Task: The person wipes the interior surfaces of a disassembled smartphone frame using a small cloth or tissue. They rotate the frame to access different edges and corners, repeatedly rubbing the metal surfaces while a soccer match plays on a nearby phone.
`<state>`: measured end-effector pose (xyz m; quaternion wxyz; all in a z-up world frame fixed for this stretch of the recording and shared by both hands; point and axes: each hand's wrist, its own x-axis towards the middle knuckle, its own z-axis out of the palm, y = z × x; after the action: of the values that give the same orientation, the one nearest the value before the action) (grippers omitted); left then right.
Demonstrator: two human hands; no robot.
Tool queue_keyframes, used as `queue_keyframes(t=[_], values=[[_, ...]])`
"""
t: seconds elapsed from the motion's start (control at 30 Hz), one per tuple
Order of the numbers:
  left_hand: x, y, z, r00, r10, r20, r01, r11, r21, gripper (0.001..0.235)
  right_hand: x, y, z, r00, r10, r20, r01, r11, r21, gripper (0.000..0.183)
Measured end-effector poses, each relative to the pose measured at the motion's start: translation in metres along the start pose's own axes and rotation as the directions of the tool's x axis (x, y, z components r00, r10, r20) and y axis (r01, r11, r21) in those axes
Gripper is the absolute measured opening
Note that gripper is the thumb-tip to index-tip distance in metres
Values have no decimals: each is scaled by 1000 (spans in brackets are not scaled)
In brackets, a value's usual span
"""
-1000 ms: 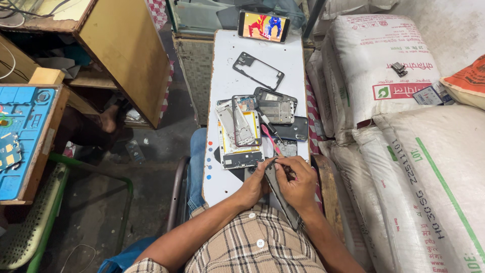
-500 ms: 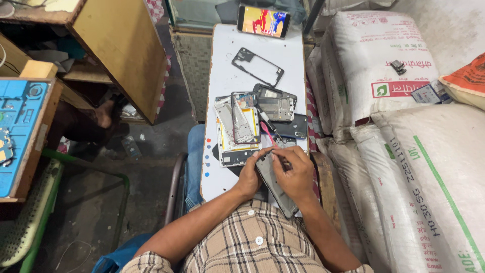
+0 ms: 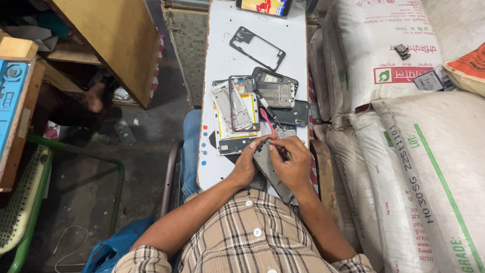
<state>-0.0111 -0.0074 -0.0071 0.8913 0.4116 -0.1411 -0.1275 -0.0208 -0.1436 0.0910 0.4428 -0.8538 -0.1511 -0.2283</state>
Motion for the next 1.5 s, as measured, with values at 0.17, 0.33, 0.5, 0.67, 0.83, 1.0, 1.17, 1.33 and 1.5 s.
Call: queue_keyframes(t=[0.17, 0.33, 0.5, 0.67, 0.83, 1.0, 1.17, 1.33, 1.5], values=[[0, 6, 2, 1000, -26, 10, 25, 998, 49, 62, -2, 3, -1, 999, -29, -41, 29, 1000, -13, 14], [-1, 15, 4, 999, 28, 29, -34, 970, 240, 64, 0, 5, 0, 998, -49, -48, 48, 999, -23, 14], [-1, 14, 4, 999, 45, 27, -49, 974, 222, 61, 0, 9, 3, 999, -9, -37, 8, 1000, -7, 12], [-2, 11, 4, 999, 46, 19, -49, 976, 213, 61, 0, 12, 3, 999, -12, -39, 12, 1000, 7, 12], [0, 9, 2, 999, 23, 27, -26, 990, 139, 60, 1, 13, 4, 999, -2, -54, 3, 1000, 10, 11], [0, 7, 2, 999, 10, 47, -14, 997, 76, 62, -2, 13, 6, 999, 35, -36, -35, 999, 6, 11], [-1, 7, 2, 999, -7, 38, 4, 997, 81, 63, -4, 12, 8, 997, -70, -43, 68, 997, -41, 11], [2, 9, 2, 999, 20, 28, -24, 988, 155, 64, -3, 16, 7, 998, 43, -46, -44, 999, -14, 10], [-1, 10, 2, 1000, -25, 12, 23, 992, 122, 66, -9, 16, 11, 992, -129, 1, 129, 991, 27, 12]])
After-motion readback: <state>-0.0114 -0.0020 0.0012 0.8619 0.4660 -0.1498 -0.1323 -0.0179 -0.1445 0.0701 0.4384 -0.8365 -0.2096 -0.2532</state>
